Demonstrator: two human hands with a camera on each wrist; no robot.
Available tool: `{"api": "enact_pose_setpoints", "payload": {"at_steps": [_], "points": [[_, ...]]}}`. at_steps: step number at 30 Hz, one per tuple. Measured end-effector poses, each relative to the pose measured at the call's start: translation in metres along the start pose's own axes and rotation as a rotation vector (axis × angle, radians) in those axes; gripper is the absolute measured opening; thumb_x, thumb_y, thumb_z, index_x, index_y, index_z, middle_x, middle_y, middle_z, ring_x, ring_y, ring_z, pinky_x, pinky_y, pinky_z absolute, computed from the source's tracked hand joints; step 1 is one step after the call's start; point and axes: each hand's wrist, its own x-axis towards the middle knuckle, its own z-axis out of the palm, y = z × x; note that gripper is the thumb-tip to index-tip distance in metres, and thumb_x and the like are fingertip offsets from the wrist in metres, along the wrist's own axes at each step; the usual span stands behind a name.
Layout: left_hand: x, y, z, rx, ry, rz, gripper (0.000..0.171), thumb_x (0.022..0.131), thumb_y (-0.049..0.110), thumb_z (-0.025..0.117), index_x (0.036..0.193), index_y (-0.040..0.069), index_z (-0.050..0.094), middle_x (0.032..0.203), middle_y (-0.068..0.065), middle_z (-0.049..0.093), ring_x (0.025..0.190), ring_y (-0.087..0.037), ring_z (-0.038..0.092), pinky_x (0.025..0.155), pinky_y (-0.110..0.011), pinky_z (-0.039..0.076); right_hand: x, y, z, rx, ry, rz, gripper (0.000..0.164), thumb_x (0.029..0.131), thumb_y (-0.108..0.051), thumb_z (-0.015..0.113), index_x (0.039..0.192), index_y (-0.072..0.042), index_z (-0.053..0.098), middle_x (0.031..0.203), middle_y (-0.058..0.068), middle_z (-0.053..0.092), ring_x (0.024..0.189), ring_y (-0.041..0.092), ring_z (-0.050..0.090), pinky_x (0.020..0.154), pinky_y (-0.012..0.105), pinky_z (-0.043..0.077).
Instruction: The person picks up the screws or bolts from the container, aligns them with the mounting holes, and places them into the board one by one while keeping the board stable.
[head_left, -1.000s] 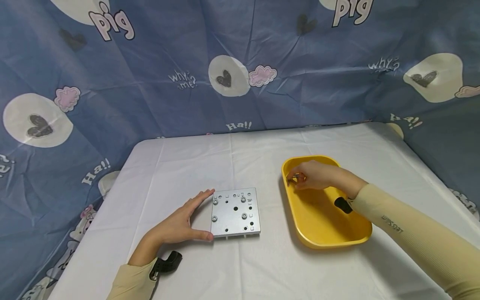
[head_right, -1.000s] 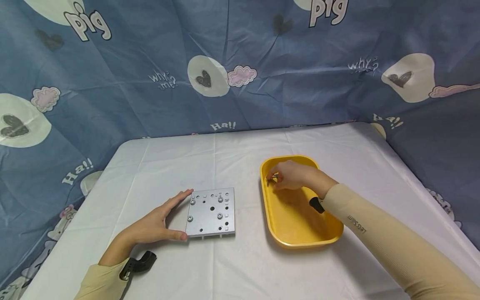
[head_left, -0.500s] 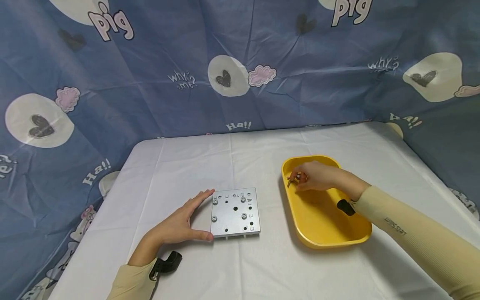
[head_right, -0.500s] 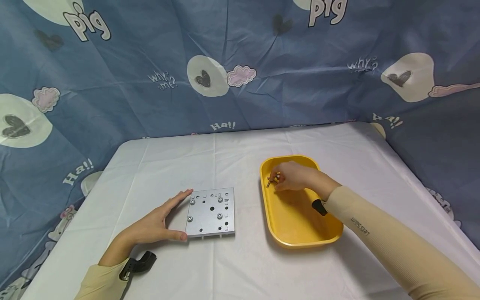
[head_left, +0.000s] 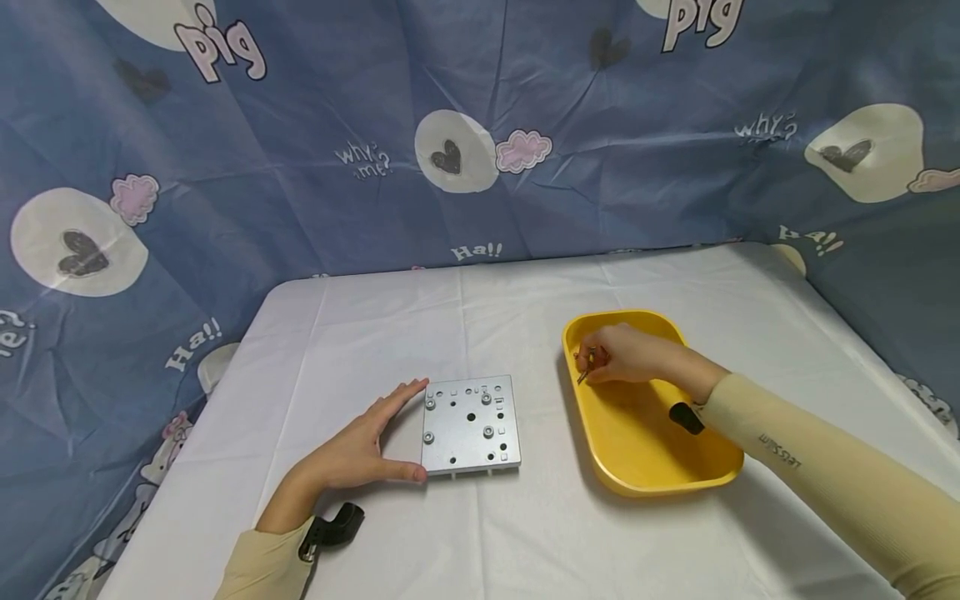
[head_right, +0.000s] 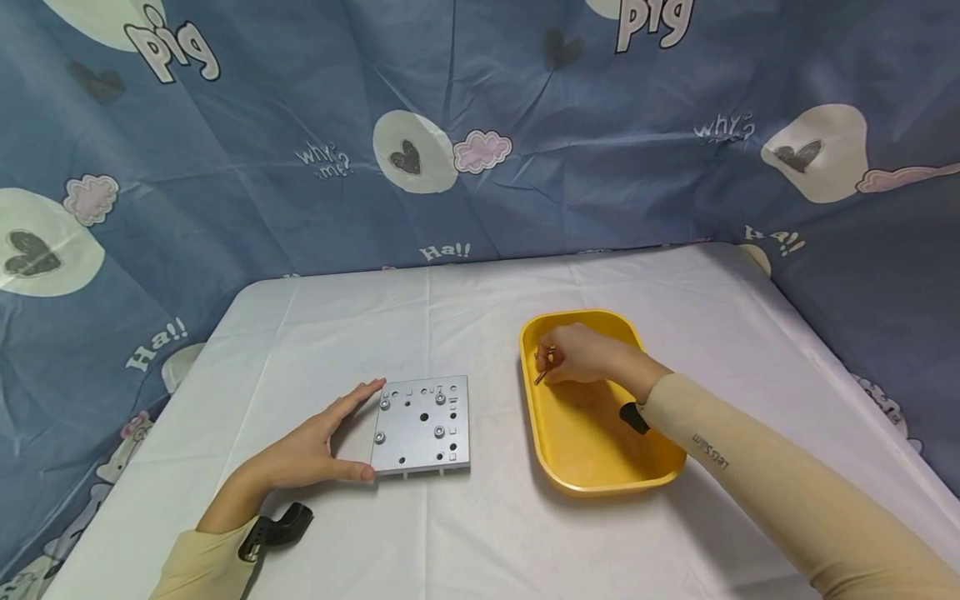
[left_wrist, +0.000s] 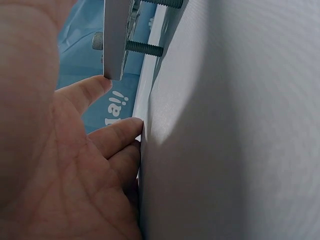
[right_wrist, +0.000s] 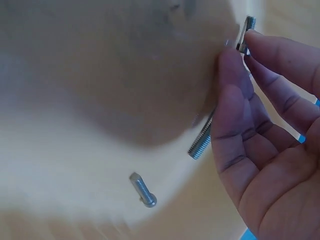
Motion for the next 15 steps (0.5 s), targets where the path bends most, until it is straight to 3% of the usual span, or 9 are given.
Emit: {"api": "enact_pose_setpoints", "payload": {"at_steps": [9,15], "points": [[-0.0004,0.0005,-0.0002,0.000,-0.001,-0.002,0.125,0.072,0.053,0.098,0.171,0.032,0.026,0.179,-0.018,0.024,0.164,-0.054,0.018,0.126,-0.082,0.018,0.0000,0.0047,0.0058,0.042,-0.012,0.018,0.008,0.095,-0.010,0.080,0.094,-0.010,0.072,0.079,-0.003,0.062,0.072,0.010,0.052,0.069,0.023,0.042],[0.0000,0.0002,-0.0004,-0.002,-0.005,-0.006,0.124,0.072,0.053,0.097,0.172,0.032,0.026,0.179,-0.017,0.024,0.164,-0.054,0.018,0.126,-0.082,0.017,-0.0045,0.0104,0.0067,0.207,-0.055,0.058,0.011,0.094,-0.006,0.080,0.095,-0.003,0.070,0.079,-0.001,0.069,0.068,0.009,0.059,0.062,0.019,0.050]]}}
